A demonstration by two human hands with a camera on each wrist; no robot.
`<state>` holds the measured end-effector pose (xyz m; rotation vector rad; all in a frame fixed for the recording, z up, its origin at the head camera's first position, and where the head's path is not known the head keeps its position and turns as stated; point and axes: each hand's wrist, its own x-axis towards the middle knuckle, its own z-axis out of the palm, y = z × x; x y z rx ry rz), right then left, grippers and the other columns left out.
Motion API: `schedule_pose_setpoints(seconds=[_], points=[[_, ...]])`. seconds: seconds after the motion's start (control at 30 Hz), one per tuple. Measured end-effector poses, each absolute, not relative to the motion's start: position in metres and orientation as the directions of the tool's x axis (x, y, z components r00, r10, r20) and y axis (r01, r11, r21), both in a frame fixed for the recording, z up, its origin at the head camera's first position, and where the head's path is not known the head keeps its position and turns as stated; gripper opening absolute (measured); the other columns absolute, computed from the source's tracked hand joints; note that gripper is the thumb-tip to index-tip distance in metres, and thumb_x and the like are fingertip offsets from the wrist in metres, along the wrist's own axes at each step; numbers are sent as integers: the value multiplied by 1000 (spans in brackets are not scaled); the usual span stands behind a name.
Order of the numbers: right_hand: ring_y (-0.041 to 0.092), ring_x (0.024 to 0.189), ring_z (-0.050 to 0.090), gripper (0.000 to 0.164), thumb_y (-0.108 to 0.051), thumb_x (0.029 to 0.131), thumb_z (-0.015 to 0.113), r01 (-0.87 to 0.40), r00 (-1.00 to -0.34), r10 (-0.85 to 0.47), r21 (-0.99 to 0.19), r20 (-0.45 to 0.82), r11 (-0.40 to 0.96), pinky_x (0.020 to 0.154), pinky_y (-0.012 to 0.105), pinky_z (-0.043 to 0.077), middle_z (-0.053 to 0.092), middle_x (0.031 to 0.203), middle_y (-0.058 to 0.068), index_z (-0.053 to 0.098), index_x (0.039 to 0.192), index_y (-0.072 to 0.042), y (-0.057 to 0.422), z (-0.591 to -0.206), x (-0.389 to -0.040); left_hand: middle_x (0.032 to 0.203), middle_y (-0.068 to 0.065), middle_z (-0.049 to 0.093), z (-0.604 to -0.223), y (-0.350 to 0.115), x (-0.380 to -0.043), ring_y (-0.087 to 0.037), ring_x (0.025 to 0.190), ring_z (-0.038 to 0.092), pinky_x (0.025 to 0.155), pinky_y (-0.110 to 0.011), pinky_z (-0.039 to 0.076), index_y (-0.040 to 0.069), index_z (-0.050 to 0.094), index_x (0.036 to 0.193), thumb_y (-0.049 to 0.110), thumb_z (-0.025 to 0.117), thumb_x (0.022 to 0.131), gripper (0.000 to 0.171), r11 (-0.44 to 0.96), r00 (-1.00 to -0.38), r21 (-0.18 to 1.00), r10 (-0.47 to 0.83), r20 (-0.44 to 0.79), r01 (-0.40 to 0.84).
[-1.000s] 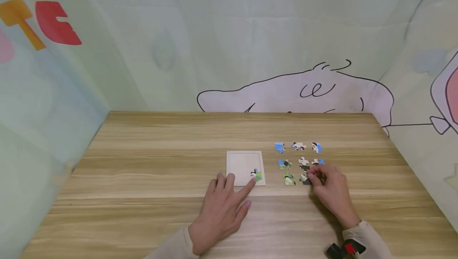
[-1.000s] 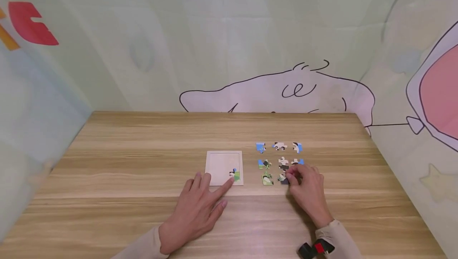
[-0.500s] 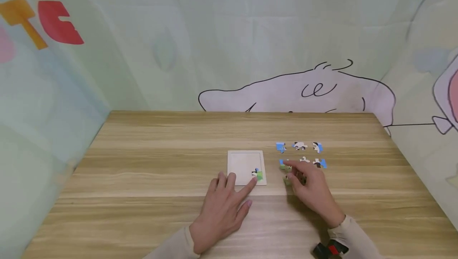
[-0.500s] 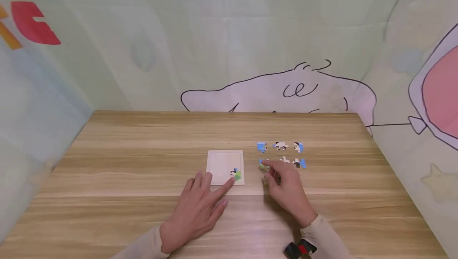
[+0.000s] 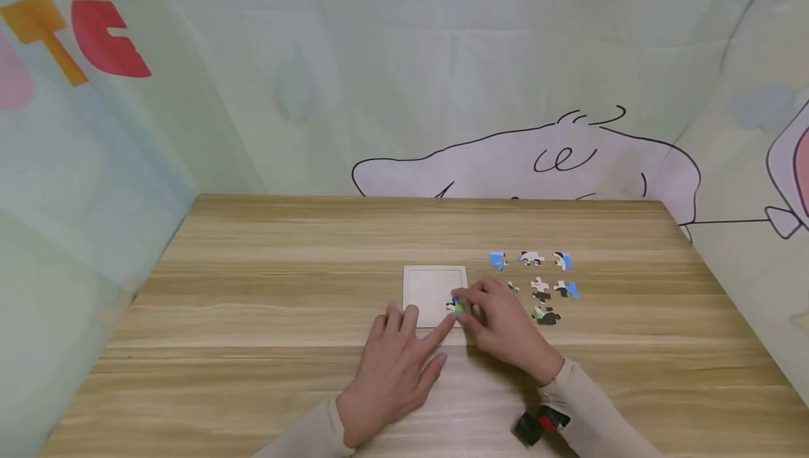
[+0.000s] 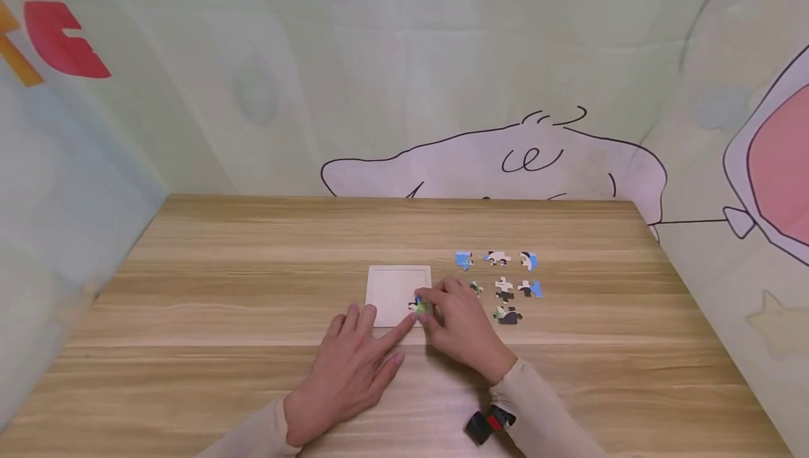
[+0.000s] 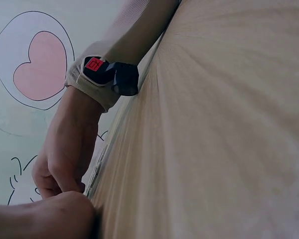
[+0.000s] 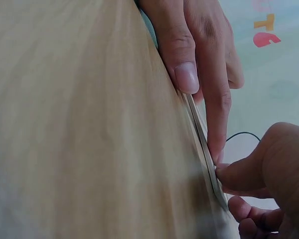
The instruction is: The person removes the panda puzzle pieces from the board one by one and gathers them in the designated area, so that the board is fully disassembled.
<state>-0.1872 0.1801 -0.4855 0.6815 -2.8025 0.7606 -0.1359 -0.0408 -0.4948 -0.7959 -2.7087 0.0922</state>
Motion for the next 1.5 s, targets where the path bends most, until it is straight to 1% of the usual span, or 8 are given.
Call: schedule_pose_setpoints(seconds=[0.2, 0.5, 0.6, 0.73, 0.87, 1.07, 1.33, 1.5], points=[[18, 97, 53, 29, -19, 92, 83, -451, -892, -380, -420, 246, 787, 86, 37, 45, 68, 102, 2, 80, 120, -13, 177, -483, -188, 106, -9, 55, -495, -41, -136, -33, 102, 51, 86, -40, 45, 43, 53, 157, 55, 55, 105, 54, 843, -785, -151, 536, 309, 516], [21, 105, 56, 30, -11, 89, 85, -418, -908, -361, -470, 212, 777, 94, 45, 48, 70, 108, 2, 77, 117, -14, 177, -482, -191, 107, -9, 55, -497, -41, -137, -33, 103, 53, 85, -41, 46, 41, 54, 156, 56, 56, 104, 54, 841, -779, -152, 538, 321, 519], [18, 102, 56, 30, -10, 88, 86, -405, -914, -339, -520, 222, 752, 93, 41, 49, 70, 108, -1, 74, 115, -17, 177, -482, -190, 108, -11, 55, -497, -41, -136, -35, 105, 55, 85, -41, 47, 40, 55, 156, 55, 56, 104, 54, 839, -778, -154, 541, 319, 521], [11, 89, 59, 24, -8, 90, 85, -365, -931, -283, -641, 232, 675, 82, 30, 51, 73, 97, -5, 73, 108, -19, 178, -482, -187, 108, -11, 55, -497, -41, -136, -37, 107, 56, 86, -42, 48, 40, 56, 155, 55, 57, 104, 53, 840, -775, -153, 541, 328, 521], [5, 80, 63, 17, -7, 93, 82, -344, -938, -195, -713, 286, 611, 73, 24, 52, 78, 92, -4, 77, 106, -16, 186, -480, -185, 107, -10, 55, -497, -41, -135, -36, 106, 54, 87, -42, 47, 40, 55, 156, 54, 57, 104, 54, 840, -775, -146, 539, 331, 522], [3, 80, 65, 17, -7, 94, 81, -329, -930, -78, -718, 360, 613, 71, 25, 51, 82, 94, 2, 80, 110, -9, 218, -469, -187, 106, -10, 55, -497, -41, -135, -35, 103, 52, 86, -41, 45, 40, 57, 155, 51, 60, 102, 54, 839, -770, -144, 539, 341, 524], [-4, 85, 60, 16, -15, 100, 75, -162, -956, 66, -702, 286, 693, 73, 23, 41, 79, 97, 5, 78, 115, -10, 274, -463, -178, 106, -10, 56, -497, -40, -135, -36, 105, 52, 88, -41, 44, 39, 58, 153, 50, 63, 101, 53, 846, -770, -134, 527, 358, 517], [-6, 82, 58, 14, -12, 99, 73, -99, -959, 112, -678, 261, 729, 70, 23, 40, 78, 97, 8, 77, 112, -9, 303, -463, -170, 107, -11, 56, -496, -40, -134, -36, 106, 53, 88, -41, 44, 39, 58, 153, 49, 63, 101, 53, 844, -768, -127, 529, 361, 521]])
